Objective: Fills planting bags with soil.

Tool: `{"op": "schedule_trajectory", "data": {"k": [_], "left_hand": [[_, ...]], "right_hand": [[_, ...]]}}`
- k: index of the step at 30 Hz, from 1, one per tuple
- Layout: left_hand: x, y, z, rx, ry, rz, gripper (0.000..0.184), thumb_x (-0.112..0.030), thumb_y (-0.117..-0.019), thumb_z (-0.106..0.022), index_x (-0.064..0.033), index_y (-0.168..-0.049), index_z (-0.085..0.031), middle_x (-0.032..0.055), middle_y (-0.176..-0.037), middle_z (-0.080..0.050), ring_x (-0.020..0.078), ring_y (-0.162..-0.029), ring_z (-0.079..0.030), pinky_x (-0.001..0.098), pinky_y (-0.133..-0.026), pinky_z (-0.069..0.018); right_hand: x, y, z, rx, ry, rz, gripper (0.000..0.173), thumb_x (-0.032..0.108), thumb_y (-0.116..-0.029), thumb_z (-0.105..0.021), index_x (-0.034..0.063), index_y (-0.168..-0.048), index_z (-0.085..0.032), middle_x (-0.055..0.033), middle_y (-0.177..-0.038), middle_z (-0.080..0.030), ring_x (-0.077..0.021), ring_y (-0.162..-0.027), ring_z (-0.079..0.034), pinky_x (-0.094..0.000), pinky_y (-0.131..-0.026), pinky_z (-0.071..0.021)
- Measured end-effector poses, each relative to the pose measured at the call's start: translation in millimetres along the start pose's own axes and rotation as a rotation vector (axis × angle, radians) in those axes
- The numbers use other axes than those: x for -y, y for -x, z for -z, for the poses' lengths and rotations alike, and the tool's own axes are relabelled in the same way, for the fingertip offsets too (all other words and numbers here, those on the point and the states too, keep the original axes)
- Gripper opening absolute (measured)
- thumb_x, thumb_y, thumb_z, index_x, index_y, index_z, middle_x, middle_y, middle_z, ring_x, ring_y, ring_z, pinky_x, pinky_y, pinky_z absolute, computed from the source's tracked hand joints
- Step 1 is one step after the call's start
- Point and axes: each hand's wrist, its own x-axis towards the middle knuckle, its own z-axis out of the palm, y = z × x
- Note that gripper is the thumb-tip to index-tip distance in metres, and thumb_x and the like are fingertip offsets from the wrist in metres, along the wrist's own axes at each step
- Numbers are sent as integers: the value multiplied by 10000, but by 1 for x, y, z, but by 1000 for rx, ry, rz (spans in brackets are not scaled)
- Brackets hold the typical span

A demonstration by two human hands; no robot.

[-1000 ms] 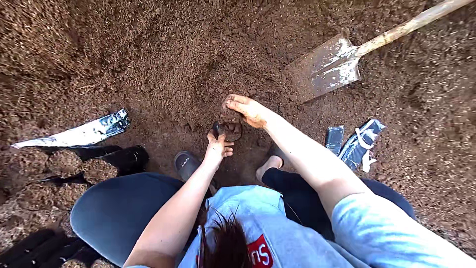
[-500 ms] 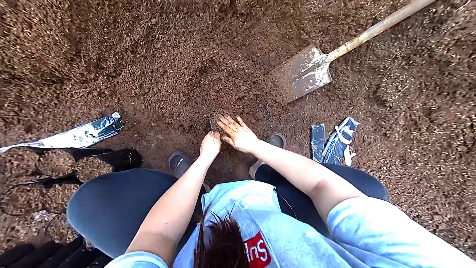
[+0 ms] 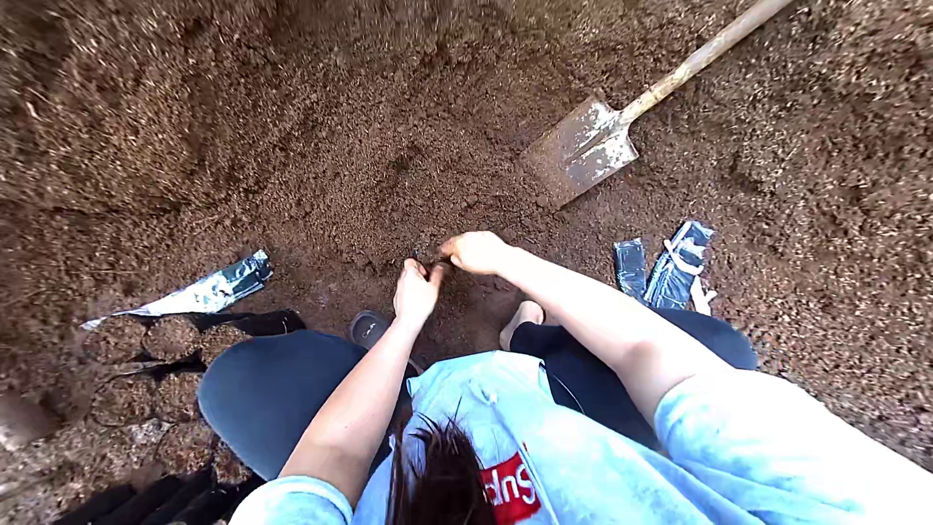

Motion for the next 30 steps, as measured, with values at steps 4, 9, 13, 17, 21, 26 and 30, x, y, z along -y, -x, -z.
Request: {"op": "schedule_trajectory", "data": {"k": [4, 9, 13, 17, 21, 26, 30], "left_hand": [[5, -27, -9, -138, -242, -322, 1345, -606, -685, -897, -44, -1648, -145, 189, -1725, -107, 357, -1582, -179, 515, -1256, -242], [7, -48, -5, -105, -188, -764, 501, -245, -1009, -664, -62, -1465, -566, 91, -1580, -498, 318, -1557, -300, 604, -1276, -135], [6, -16, 3, -192, -85, -88, 668, -544, -1004, -600, -55, -1448, -505, 216, -1478, -514, 395, -1367, -507, 599, -1095, -438], [-2, -15, 2, 192, -131, 121, 667, -524, -1115, -285, 36, -1219, -634, 289, -1182, -671, 447, -1155, -646, 667, -976, -476], [-6, -6, 0, 101, -111, 57, 514, -366, -1135, -329, 34, -1057, -643, 291, -1040, -670, 461, -1039, -666, 666, -860, -501], [8, -26, 11, 122, 118, 162, 579, -487, -1086, -433, 26, -1281, -617, 266, -1191, -661, 403, -1132, -635, 637, -968, -475], [-3, -40, 19, 250, 334, 388, 863, -697, -1011, -444, -155, -1617, -158, 108, -950, -635, 148, -667, -568, 303, -626, -503]], "right_hand": [[-15, -10, 32, -348, -416, -38, 375, 124, -1060, -394, 75, -1345, -633, -141, -1316, -675, -297, -1246, -631, -553, -1072, -472], [-29, -5, -1, -354, -302, -8, 502, 61, -1043, -444, 97, -1543, -449, -137, -1567, -472, -320, -1399, -513, -540, -1145, -424], [-30, 16, -39, -175, -32, 132, 739, 71, -979, -584, 217, -1638, -284, 20, -1721, -192, -335, -1382, -521, -578, -1007, -508], [-24, 13, -65, -55, 20, 105, 678, 15, -1028, -438, 224, -1647, -255, 66, -1724, -162, -358, -1336, -550, -583, -952, -515], [-10, 10, -52, 33, 48, 73, 618, 19, -1053, -349, 193, -1640, -274, 41, -1728, -149, -362, -1181, -655, -589, -891, -532], [-28, 0, -6, -108, -170, 67, 359, 195, -1059, -445, 153, -1350, -651, -84, -1464, -572, -313, -1295, -593, -606, -1021, -490], [-51, -26, -18, 23, -559, -254, 689, 571, -1061, -426, 115, -1575, -385, -222, -1379, -607, -362, -1167, -654, -581, -993, -511]]}}
